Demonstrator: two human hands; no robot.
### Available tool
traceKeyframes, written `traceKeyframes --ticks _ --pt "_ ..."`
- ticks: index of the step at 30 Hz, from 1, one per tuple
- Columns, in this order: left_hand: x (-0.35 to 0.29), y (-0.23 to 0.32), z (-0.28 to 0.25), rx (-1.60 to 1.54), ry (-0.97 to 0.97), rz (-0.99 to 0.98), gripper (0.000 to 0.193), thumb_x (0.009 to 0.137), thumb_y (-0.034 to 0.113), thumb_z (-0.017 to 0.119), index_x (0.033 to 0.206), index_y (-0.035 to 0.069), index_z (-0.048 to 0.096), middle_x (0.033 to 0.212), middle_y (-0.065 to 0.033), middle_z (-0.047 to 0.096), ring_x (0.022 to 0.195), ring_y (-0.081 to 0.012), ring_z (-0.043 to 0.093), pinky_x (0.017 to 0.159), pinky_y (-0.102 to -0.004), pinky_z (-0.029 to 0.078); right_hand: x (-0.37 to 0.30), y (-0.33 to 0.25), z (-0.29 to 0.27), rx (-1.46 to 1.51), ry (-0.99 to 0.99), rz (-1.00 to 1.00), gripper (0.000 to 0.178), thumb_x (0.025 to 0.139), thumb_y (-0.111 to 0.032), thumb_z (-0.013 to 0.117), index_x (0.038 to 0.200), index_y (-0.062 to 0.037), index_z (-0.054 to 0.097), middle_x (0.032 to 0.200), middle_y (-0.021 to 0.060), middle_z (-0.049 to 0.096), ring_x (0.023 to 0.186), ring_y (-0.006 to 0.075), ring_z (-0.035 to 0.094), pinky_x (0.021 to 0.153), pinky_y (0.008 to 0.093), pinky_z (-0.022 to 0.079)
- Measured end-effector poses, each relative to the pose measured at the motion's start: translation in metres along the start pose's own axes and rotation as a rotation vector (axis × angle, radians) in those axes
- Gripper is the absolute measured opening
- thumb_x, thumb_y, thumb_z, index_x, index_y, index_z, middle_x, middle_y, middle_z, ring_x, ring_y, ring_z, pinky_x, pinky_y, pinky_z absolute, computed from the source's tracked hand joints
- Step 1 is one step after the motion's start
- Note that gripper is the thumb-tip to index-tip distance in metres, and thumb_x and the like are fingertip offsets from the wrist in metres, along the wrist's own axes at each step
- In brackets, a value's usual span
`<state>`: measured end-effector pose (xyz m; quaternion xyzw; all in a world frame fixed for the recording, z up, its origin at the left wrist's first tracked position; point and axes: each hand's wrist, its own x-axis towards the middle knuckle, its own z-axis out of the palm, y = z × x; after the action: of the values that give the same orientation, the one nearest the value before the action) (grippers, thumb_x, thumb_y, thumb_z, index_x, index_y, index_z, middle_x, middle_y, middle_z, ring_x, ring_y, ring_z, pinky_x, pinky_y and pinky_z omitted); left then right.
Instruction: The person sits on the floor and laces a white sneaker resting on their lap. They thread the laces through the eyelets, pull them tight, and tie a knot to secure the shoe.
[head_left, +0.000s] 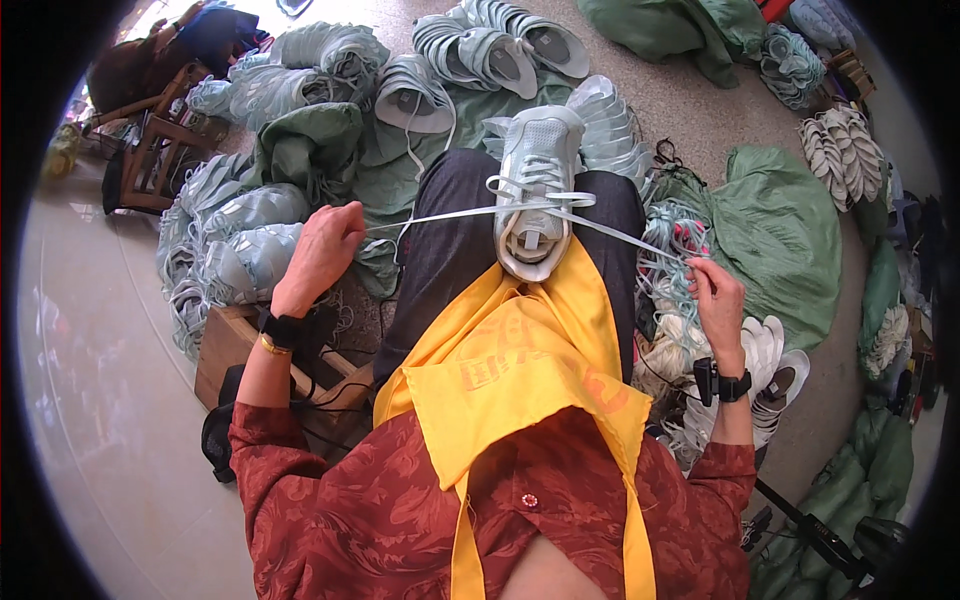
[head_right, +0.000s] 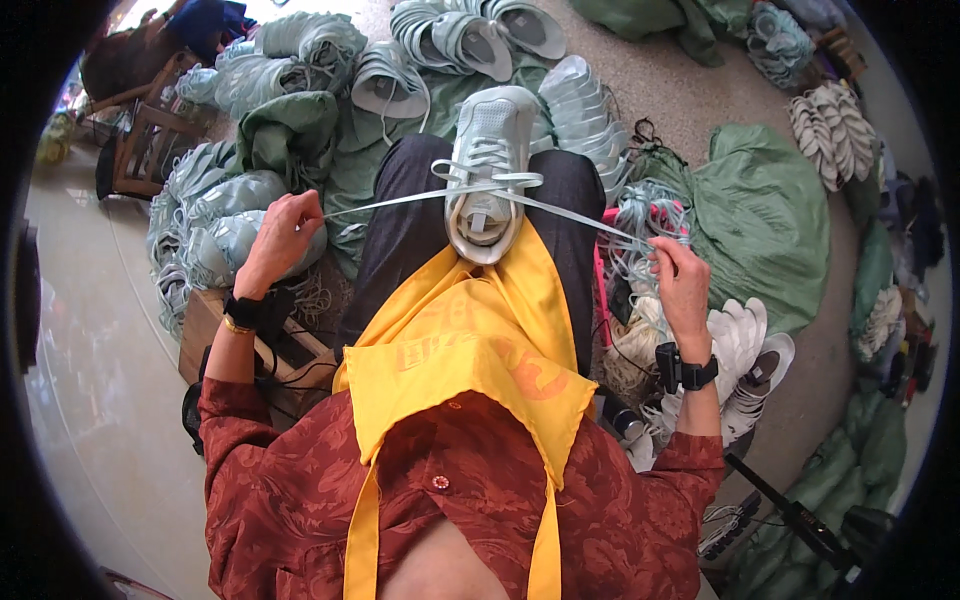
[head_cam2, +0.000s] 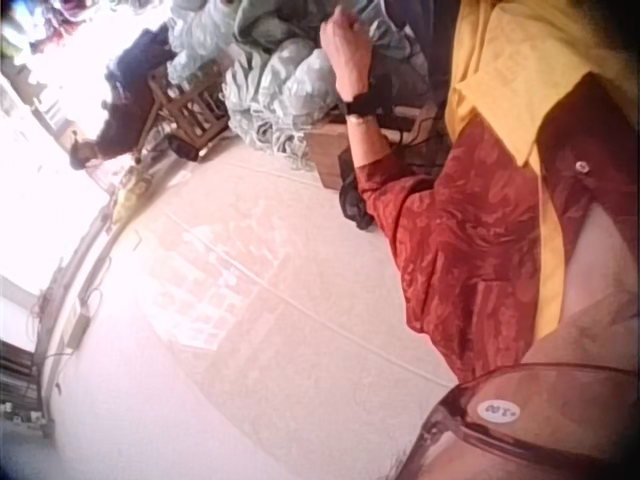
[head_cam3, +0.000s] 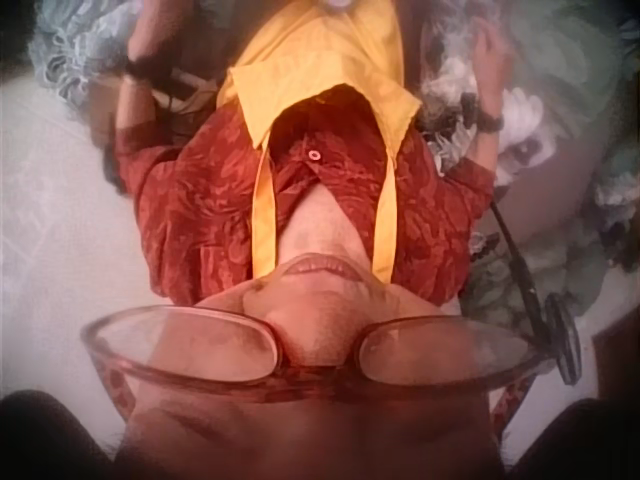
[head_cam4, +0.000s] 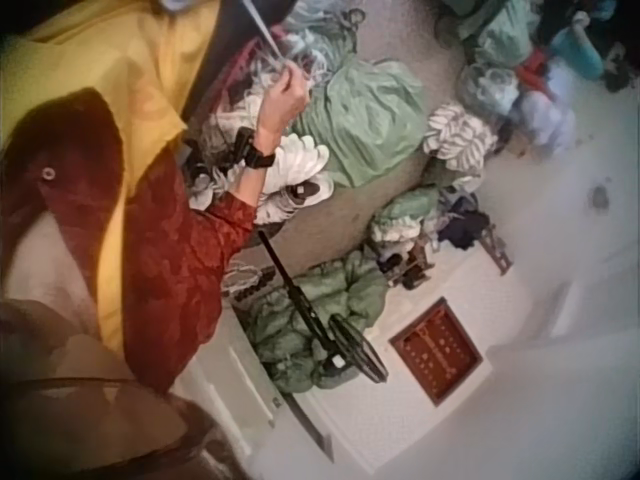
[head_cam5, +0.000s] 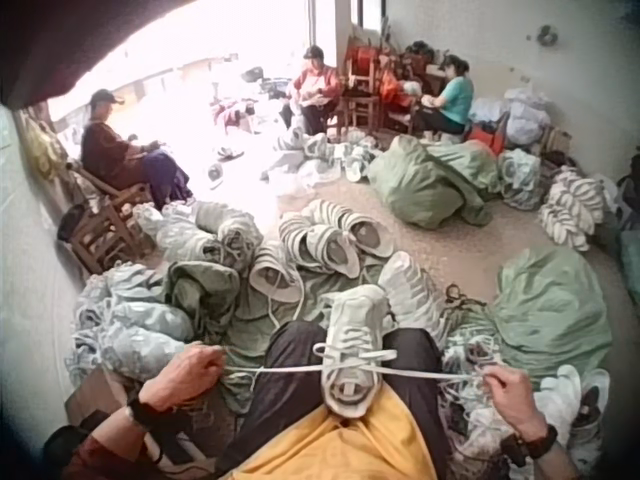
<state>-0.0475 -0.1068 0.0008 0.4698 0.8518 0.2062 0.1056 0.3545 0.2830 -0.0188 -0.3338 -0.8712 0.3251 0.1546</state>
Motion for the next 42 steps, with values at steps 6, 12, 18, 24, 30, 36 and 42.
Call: traceKeyframes --ticks 6,12,18,24,30,36,42 --pt "-0.004 0.004 -0.014 -0.015 0.005 -0.07 0.011 0.083 0.0 0.066 0.087 -0.001 0.056 0.076 -0.0135 0.063 0.074 -0.0319 0.061 0.067 -0.0417 0.047 0.0 0.007 -0.002 -0.016 -0.035 0.058 0.016 0.096 -0.006 0.062 0.107 -0.0004 0.072 0.082 0.0125 0.074 0.066 0.0183 0.069 0.063 0.0309 0.054" --pt "-0.003 0.012 -0.026 -0.072 -0.038 -0.123 0.008 0.082 0.001 0.062 0.087 -0.002 0.055 0.076 -0.019 0.062 0.077 -0.0398 0.063 0.069 -0.0446 0.049 0.006 0.001 -0.006 -0.194 -0.133 -0.018 0.016 0.091 -0.014 0.07 0.092 0.0025 0.072 0.078 0.0139 0.072 0.063 0.0262 0.068 0.063 0.0343 0.053" --pt "0.034 0.033 -0.039 -0.065 -0.021 0.136 0.007 0.083 -0.001 0.064 0.083 -0.001 0.057 0.074 -0.0112 0.058 0.065 -0.0226 0.057 0.063 -0.0322 0.046 0.047 -0.029 -0.002 -0.123 -0.336 -0.098 0.016 0.088 -0.016 0.073 0.087 0.0 0.074 0.075 0.012 0.07 0.067 0.0191 0.067 0.065 0.0319 0.052" --pt "0.108 0.091 -0.057 -0.613 0.136 0.066 0.008 0.095 0.007 0.065 0.09 0.002 0.064 0.079 0.0052 0.054 0.072 -0.0038 0.047 0.065 -0.0217 0.039 0.122 -0.073 -0.017 0.57 -0.387 0.094 0.018 0.096 -0.017 0.071 0.1 -0.0004 0.076 0.088 0.0033 0.073 0.074 0.0078 0.066 0.067 0.0251 0.055" --pt "0.082 0.096 0.013 -0.919 -0.249 -0.121 0.011 0.098 0.011 0.065 0.089 0.005 0.062 0.081 0.0036 0.06 0.07 -0.0027 0.052 0.063 -0.0197 0.043 0.084 -0.081 0.04 0.95 -0.387 0.276 0.02 0.097 -0.012 0.069 0.11 0.0036 0.072 0.1 0.0067 0.073 0.084 0.0114 0.071 0.08 0.025 0.061" --pt "0.072 0.104 0.057 -1.039 -0.398 -0.161 0.012 0.094 0.005 0.066 0.086 0.002 0.059 0.08 -0.001 0.064 0.073 -0.0071 0.062 0.067 -0.0227 0.051 0.061 -0.09 0.085 0.915 -0.346 0.258 0.013 0.095 -0.001 0.069 0.106 0.0044 0.071 0.099 0.008 0.073 0.085 0.0139 0.073 0.08 0.0271 0.062" --pt "0.073 0.101 0.073 -0.886 -0.283 -0.158 0.012 0.095 0.001 0.066 0.088 0.002 0.056 0.086 -0.0032 0.068 0.079 -0.0073 0.066 0.071 -0.0232 0.055 0.065 -0.088 0.11 0.897 -0.259 0.166 0.005 0.094 0.002 0.069 0.098 0.0031 0.067 0.094 0.0062 0.073 0.085 0.0138 0.073 0.08 0.0266 0.062"
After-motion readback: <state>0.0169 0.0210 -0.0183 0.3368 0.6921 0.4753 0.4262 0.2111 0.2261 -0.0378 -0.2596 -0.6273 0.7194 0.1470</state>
